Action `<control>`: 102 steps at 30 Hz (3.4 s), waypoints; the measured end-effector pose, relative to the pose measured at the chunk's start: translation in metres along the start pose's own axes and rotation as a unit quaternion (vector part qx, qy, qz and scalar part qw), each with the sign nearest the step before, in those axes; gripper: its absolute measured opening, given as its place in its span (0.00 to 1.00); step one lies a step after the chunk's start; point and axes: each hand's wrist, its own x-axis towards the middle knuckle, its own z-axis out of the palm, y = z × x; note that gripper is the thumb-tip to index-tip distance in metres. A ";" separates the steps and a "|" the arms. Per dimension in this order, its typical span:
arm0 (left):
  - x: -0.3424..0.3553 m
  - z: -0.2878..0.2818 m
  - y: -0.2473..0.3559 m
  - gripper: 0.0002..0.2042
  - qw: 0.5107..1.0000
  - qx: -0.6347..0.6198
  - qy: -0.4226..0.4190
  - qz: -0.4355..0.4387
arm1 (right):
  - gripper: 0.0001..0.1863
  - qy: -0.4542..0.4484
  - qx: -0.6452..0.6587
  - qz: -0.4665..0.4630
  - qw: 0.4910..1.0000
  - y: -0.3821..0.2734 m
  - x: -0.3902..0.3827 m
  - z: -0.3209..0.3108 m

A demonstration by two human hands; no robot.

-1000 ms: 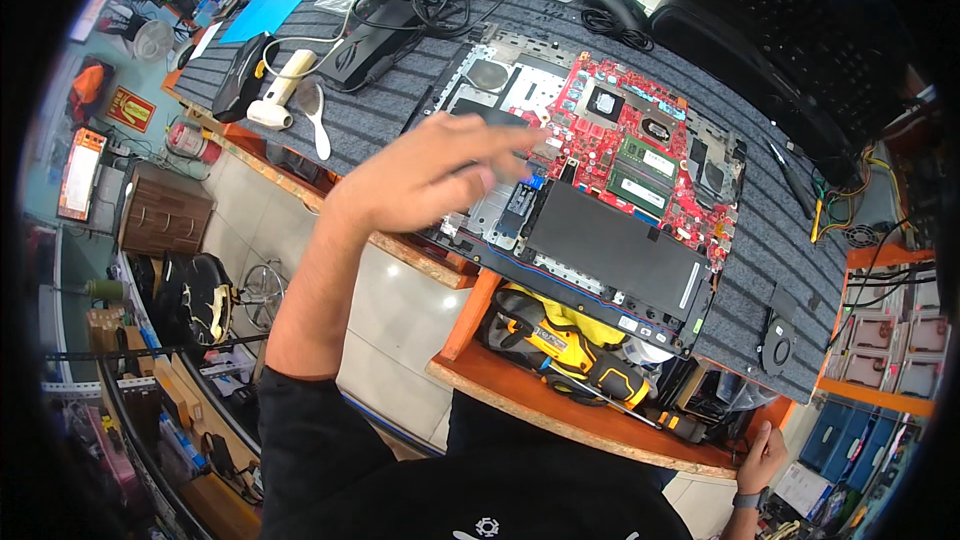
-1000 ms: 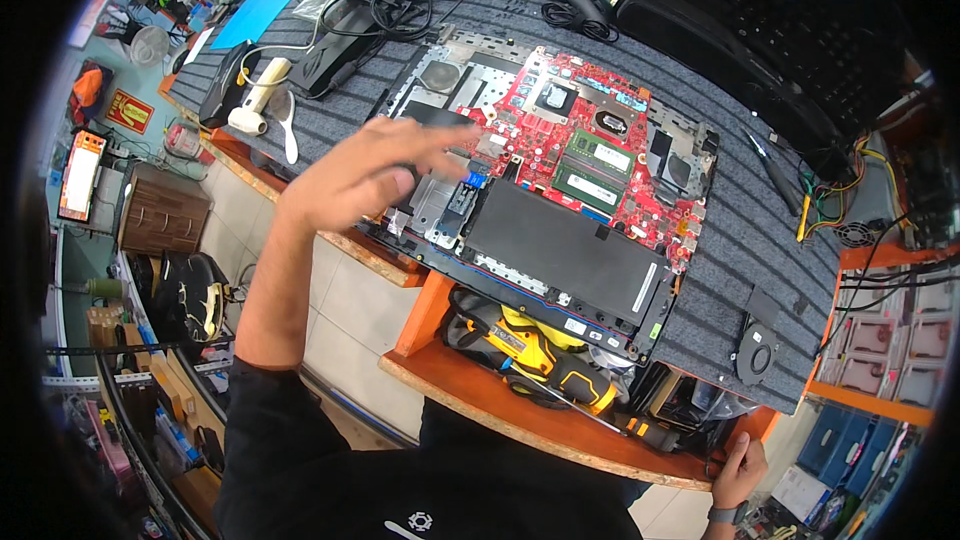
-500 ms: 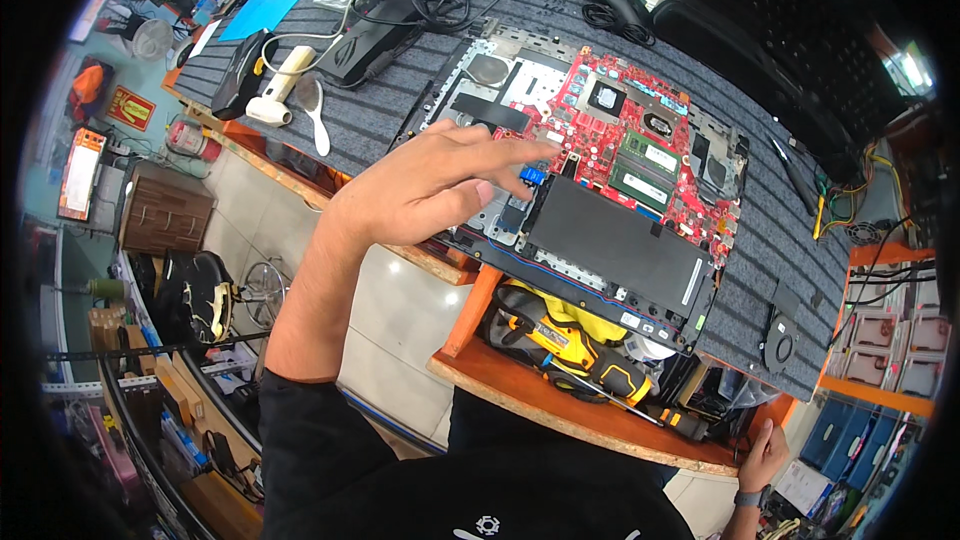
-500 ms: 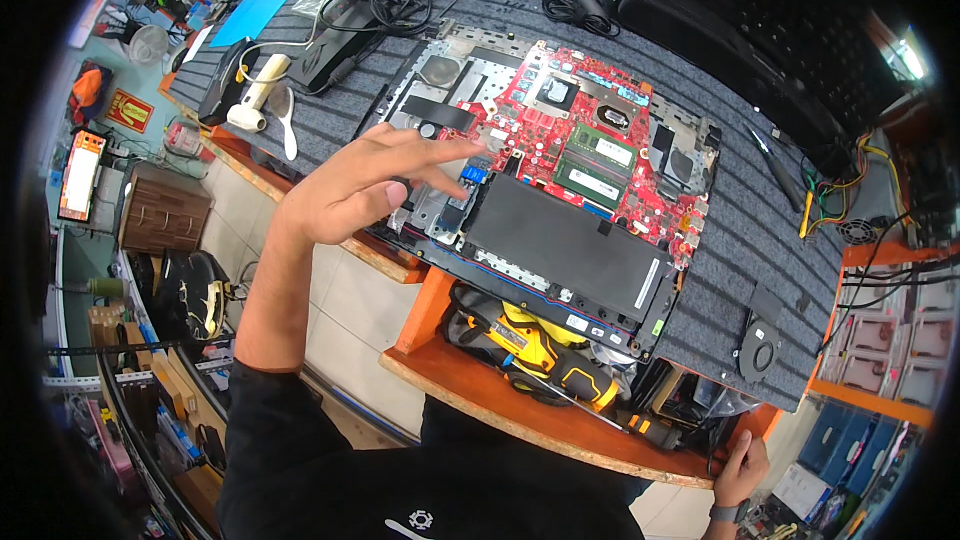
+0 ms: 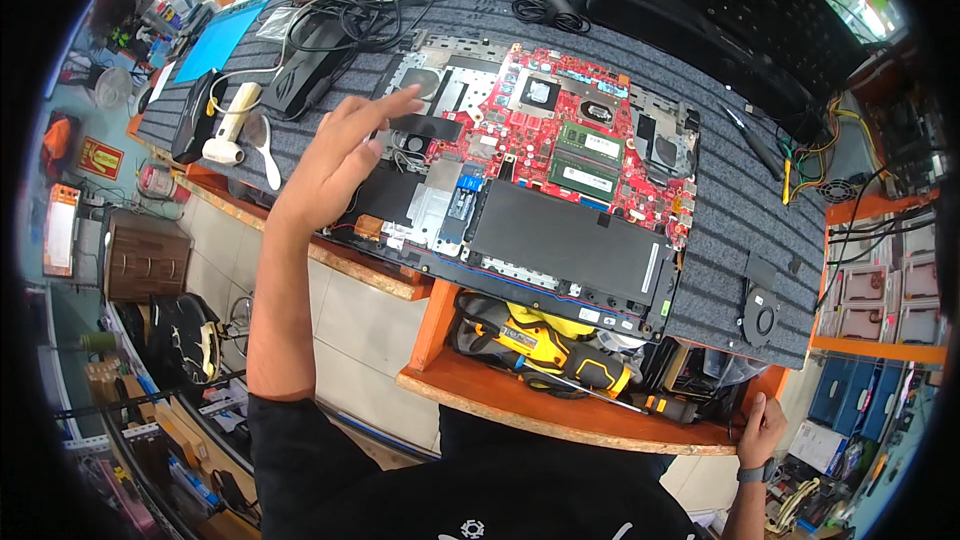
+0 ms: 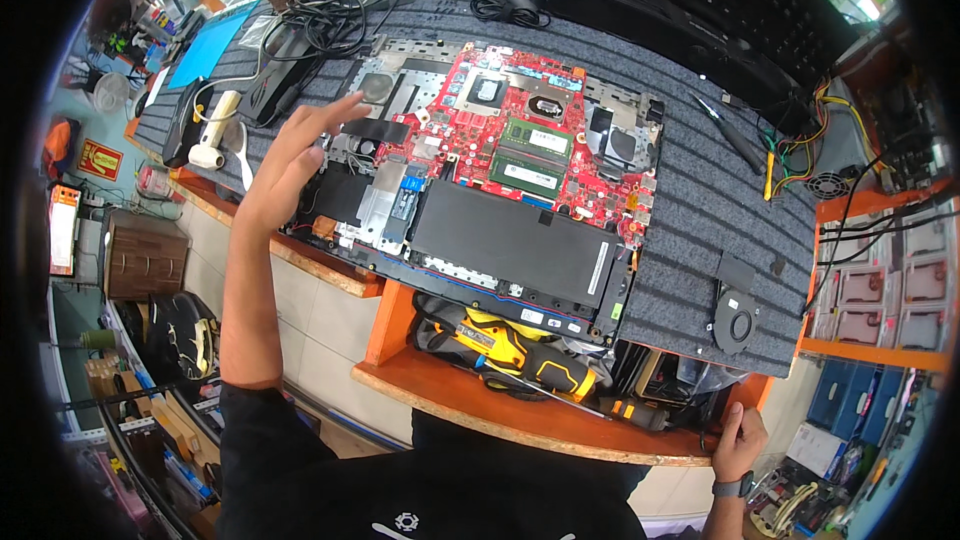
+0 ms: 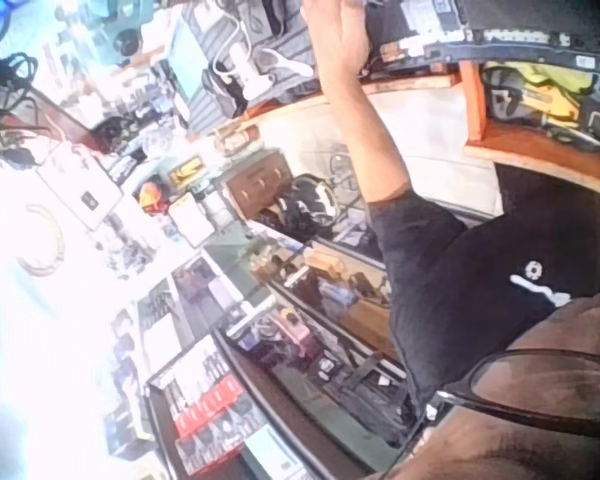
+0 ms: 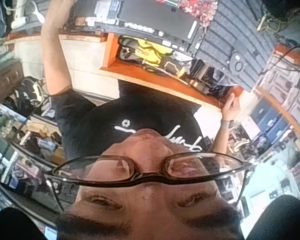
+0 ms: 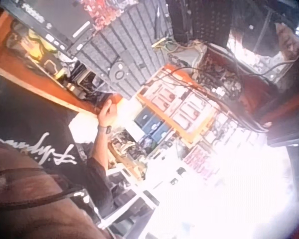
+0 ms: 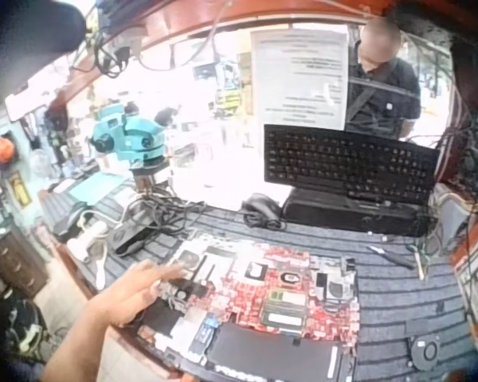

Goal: The person holds a laptop fan and uses a utility knife to scrape or clean its connector pins and edges before placing it down next to the disassembled laptop.

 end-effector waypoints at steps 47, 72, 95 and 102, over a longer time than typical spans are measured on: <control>-0.061 0.023 0.053 0.39 1.000 0.027 -0.012 -0.011 | 0.26 0.000 -0.005 0.009 1.000 0.004 -0.002 0.000; -0.060 0.035 0.053 0.41 0.995 0.079 0.025 -0.047 | 0.24 0.006 0.000 -0.010 1.000 0.000 0.000 -0.002; -0.071 0.024 -0.063 0.24 0.854 -0.331 0.352 -0.190 | 0.23 -0.011 0.040 0.028 0.999 0.008 -0.003 -0.001; -0.074 0.027 -0.058 0.19 0.849 -0.341 0.369 -0.166 | 0.25 -0.010 0.045 0.039 0.998 0.011 -0.002 0.000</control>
